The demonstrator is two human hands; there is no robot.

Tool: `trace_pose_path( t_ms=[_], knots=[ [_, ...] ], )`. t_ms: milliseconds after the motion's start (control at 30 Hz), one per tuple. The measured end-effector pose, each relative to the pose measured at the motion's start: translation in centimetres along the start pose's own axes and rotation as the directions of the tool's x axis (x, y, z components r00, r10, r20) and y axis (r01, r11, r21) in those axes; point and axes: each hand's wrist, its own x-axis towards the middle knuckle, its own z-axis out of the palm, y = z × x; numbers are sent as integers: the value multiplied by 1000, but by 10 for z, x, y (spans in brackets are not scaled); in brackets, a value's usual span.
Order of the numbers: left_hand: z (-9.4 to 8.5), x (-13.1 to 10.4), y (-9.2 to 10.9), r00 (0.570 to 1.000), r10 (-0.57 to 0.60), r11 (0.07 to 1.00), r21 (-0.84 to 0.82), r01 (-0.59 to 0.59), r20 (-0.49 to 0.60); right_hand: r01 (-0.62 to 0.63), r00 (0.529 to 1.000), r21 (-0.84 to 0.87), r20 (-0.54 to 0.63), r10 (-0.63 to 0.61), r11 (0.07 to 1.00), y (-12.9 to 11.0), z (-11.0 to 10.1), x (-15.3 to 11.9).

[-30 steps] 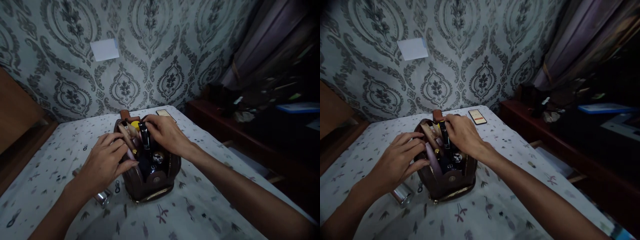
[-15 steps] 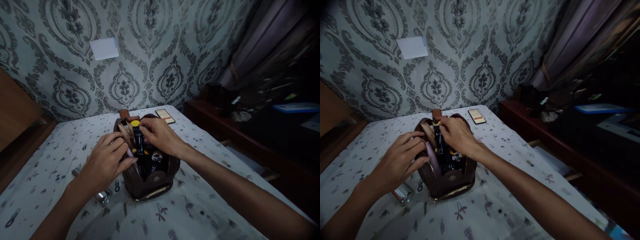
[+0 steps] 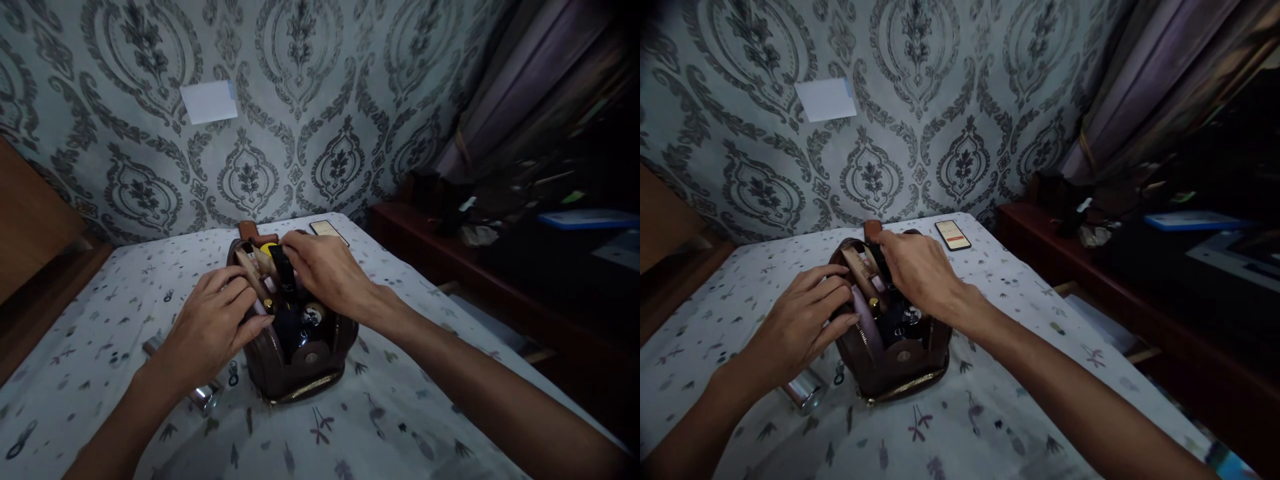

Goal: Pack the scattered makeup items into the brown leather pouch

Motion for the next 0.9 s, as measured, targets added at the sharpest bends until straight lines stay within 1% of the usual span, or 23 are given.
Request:
trace_pose_path(
  t_ms=[133, 200, 300, 367, 533, 700, 800, 900],
  knots=[
    [1, -1, 0, 1000, -12, 1000, -14, 12, -11, 32, 998, -41, 51, -30, 999, -4, -3, 2],
    [1, -1, 0, 1000, -17, 1000, -21, 17, -11, 30, 996, -12, 83, -29, 999, -7, -5, 4],
    [1, 0, 0, 999, -33, 999, -37, 32, -20, 11, 995, 65, 101, -17, 998, -9, -4, 7],
    [1, 0, 1, 999, -41, 998, -38, 40, -26, -3, 996, 108, 86, -6, 994, -9, -2, 8],
    [1, 0, 2, 999, -27, 1000, 1, 27, -24, -13, 1000, 189, -4, 14, 982, -7, 6, 7],
    [-1, 0, 3, 1000, -28, 1000, -4, 28, -4, -49, 996, 266, -65, 68, 963, -4, 5, 7],
    [-2, 0, 2, 999, -44, 999, -27, 44, 3, -48, 995, 330, -71, 75, 943, -3, 5, 6],
    [-2, -1, 2, 999, -50, 998, -35, 50, 15, -26, 998, 387, -42, 46, 922, -5, 9, 4]
  ],
)
